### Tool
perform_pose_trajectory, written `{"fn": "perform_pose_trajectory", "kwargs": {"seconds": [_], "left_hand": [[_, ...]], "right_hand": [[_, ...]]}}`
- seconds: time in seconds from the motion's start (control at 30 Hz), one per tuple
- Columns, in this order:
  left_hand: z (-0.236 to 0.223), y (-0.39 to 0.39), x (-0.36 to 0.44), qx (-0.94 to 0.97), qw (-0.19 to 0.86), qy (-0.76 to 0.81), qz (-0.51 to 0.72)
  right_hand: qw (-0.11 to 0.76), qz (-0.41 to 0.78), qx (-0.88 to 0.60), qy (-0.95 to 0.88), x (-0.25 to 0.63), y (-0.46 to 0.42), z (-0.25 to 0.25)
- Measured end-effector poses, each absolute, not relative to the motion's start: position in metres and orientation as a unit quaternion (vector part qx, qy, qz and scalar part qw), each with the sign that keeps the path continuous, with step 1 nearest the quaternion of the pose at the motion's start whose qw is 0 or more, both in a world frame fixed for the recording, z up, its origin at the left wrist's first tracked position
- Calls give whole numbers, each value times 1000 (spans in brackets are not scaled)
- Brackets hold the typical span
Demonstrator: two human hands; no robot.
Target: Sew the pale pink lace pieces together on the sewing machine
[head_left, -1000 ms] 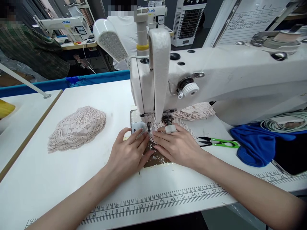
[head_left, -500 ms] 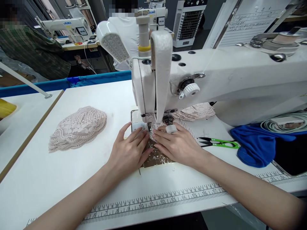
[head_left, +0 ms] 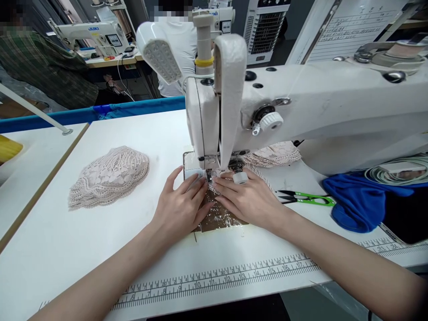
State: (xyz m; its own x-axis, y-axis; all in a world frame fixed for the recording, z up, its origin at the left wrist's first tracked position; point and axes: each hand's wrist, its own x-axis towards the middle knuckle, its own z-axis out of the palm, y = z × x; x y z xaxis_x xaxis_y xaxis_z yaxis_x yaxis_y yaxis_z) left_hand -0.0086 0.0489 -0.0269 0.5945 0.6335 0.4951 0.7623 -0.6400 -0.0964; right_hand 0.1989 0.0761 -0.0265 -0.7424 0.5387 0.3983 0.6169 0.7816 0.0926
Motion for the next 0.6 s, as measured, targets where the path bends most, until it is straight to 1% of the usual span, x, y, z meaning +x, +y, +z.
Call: {"fn": "perform_pose_trajectory", "kwargs": {"seconds": [0.6], "left_hand": [[-27,53,-9,-880,147,-397,-215]], "right_hand": [[168,-123,-323,-923,197,79,-26]]}}
